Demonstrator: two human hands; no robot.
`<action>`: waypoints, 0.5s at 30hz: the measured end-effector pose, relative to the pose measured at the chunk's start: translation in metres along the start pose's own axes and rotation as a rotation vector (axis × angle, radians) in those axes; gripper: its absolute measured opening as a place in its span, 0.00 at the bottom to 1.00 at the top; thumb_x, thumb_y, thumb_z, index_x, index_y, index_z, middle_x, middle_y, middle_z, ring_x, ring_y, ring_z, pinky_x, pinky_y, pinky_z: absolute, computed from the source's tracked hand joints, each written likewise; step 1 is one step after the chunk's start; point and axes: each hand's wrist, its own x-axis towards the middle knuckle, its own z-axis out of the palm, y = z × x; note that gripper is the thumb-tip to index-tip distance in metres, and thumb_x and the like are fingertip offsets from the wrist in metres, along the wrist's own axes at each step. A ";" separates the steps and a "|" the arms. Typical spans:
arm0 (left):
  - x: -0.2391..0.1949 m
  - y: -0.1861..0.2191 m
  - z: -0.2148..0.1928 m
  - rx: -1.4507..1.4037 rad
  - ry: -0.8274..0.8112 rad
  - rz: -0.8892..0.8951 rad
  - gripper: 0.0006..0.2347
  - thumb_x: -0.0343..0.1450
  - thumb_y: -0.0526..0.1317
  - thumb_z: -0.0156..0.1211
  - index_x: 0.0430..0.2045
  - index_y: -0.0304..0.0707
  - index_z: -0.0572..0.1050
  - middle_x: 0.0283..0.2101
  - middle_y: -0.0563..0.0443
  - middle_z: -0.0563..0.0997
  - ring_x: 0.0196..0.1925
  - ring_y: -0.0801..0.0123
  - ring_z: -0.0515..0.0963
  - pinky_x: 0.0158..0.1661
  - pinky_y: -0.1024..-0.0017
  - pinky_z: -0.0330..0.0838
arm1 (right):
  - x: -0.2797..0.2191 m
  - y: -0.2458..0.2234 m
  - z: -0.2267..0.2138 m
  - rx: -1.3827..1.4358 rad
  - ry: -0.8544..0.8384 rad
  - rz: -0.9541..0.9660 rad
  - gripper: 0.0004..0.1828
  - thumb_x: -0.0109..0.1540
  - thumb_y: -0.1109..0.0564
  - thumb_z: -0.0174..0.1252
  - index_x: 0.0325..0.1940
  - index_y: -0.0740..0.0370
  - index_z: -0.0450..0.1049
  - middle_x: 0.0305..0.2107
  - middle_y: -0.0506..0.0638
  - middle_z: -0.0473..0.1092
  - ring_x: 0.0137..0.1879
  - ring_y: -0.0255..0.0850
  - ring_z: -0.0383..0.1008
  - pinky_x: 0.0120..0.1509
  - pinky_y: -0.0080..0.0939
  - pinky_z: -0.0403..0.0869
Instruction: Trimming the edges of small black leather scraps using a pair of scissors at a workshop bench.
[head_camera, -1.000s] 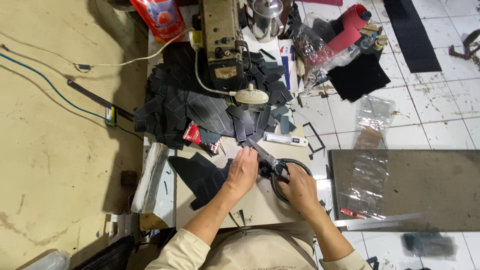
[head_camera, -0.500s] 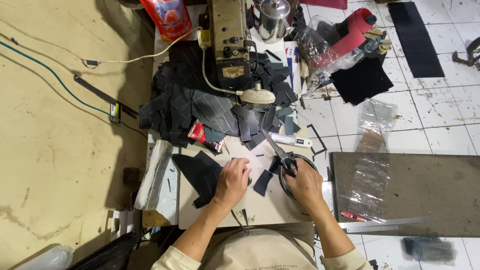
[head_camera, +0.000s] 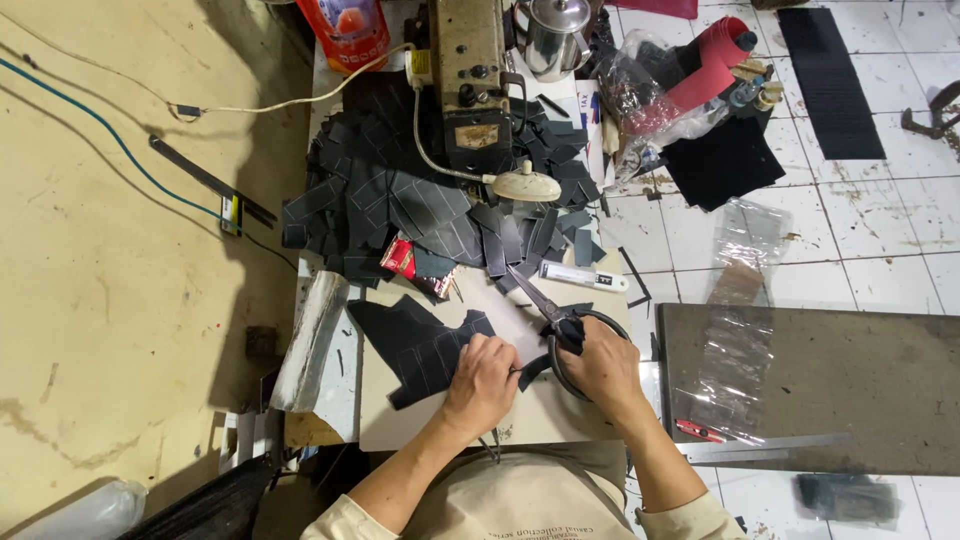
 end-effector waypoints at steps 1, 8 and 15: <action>-0.002 -0.003 0.005 -0.006 0.046 0.053 0.06 0.65 0.37 0.65 0.29 0.47 0.72 0.33 0.54 0.74 0.44 0.56 0.75 0.43 0.61 0.69 | 0.001 0.003 0.004 0.002 0.008 -0.015 0.27 0.56 0.39 0.66 0.53 0.55 0.74 0.37 0.53 0.77 0.49 0.55 0.81 0.55 0.55 0.77; -0.013 0.029 -0.060 0.266 0.235 0.483 0.11 0.66 0.29 0.72 0.39 0.29 0.80 0.46 0.43 0.78 0.45 0.57 0.73 0.40 0.68 0.68 | -0.002 0.006 0.001 0.159 0.094 -0.002 0.21 0.57 0.36 0.55 0.41 0.53 0.73 0.38 0.53 0.78 0.47 0.64 0.74 0.46 0.58 0.71; 0.032 0.009 -0.055 -0.056 0.152 0.150 0.15 0.75 0.31 0.52 0.56 0.26 0.71 0.60 0.35 0.77 0.63 0.52 0.75 0.69 0.60 0.67 | 0.010 0.013 0.020 0.224 0.124 0.086 0.22 0.57 0.36 0.55 0.46 0.51 0.74 0.35 0.52 0.79 0.49 0.63 0.75 0.50 0.56 0.71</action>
